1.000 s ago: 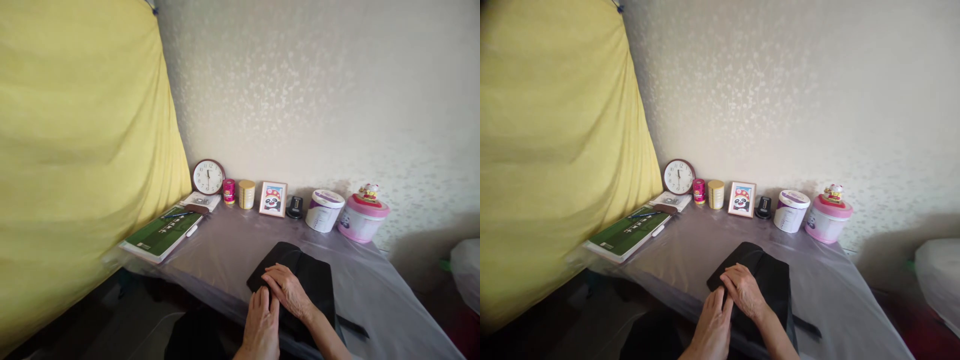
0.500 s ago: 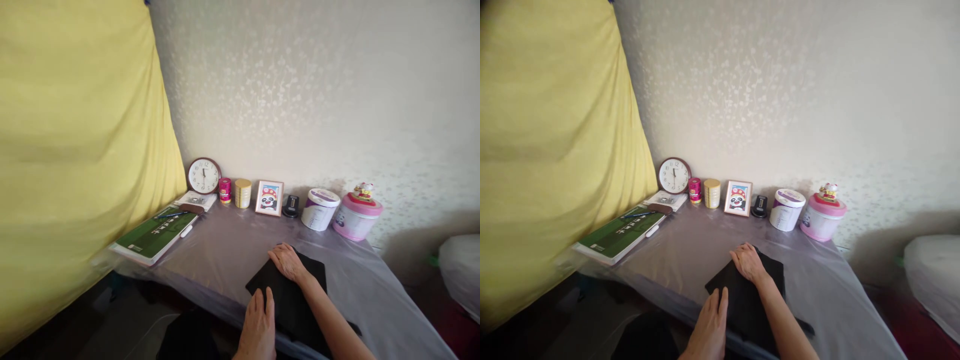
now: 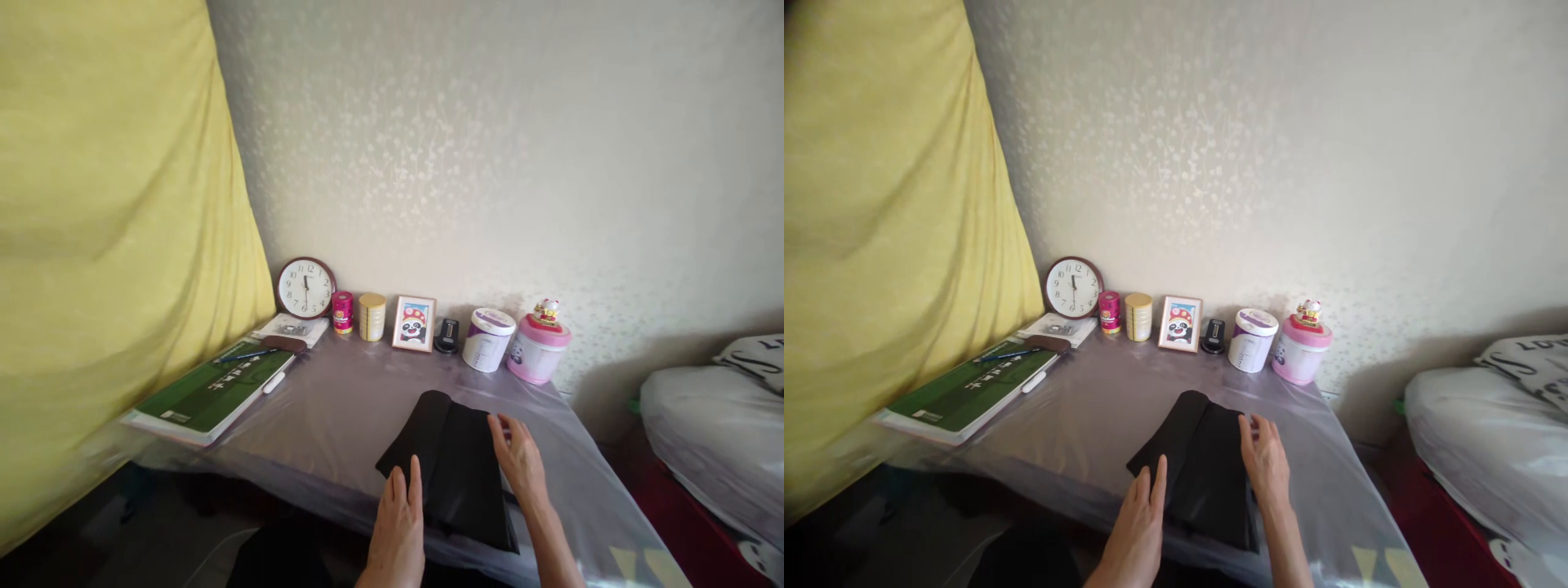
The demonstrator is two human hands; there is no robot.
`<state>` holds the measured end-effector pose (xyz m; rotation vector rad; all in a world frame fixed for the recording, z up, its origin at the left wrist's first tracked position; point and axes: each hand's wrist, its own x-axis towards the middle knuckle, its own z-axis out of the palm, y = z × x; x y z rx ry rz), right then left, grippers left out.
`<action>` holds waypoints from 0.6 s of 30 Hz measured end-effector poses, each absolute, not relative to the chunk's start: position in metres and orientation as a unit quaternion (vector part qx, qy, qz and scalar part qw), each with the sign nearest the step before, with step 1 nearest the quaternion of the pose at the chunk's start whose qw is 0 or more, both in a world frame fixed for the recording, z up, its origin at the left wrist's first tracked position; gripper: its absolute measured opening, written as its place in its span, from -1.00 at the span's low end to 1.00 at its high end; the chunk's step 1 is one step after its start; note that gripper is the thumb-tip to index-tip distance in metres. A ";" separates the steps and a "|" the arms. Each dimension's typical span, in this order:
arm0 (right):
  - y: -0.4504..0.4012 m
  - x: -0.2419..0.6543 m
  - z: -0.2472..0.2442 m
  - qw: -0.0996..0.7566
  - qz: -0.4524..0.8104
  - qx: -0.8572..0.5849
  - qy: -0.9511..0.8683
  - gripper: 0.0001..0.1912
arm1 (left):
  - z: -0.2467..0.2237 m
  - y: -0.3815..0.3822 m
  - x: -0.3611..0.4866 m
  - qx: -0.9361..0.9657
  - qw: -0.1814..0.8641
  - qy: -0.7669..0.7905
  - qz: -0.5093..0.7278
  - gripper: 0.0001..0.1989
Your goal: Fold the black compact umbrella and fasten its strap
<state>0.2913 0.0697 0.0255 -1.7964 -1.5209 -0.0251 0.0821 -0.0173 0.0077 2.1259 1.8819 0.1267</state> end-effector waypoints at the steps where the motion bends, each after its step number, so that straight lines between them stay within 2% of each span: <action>1: 0.056 0.292 0.022 0.373 0.026 -0.720 -0.585 -0.56 | 0.007 -0.018 0.082 0.740 0.147 0.654 0.050 -0.23; 4: 0.025 0.286 0.012 0.344 0.116 -0.742 -0.564 -0.50 | 0.004 -0.019 0.083 0.744 0.129 0.653 0.060 -0.21; 7: 0.012 0.278 0.010 0.333 0.136 -0.752 -0.553 -0.48 | 0.002 -0.020 0.083 0.749 0.112 0.650 0.055 -0.19; 13: 0.013 0.275 0.027 0.338 0.157 -0.729 -0.575 -0.65 | 0.006 -0.022 0.084 0.753 0.098 0.649 0.043 -0.20; 16: 0.017 0.274 0.036 0.362 0.183 -0.715 -0.570 -0.67 | 0.006 -0.022 0.084 0.758 0.104 0.643 0.032 -0.20; 18: 0.020 0.267 0.042 0.407 0.262 -0.663 -0.571 -0.64 | 0.003 -0.022 0.084 0.761 0.096 0.640 0.037 -0.19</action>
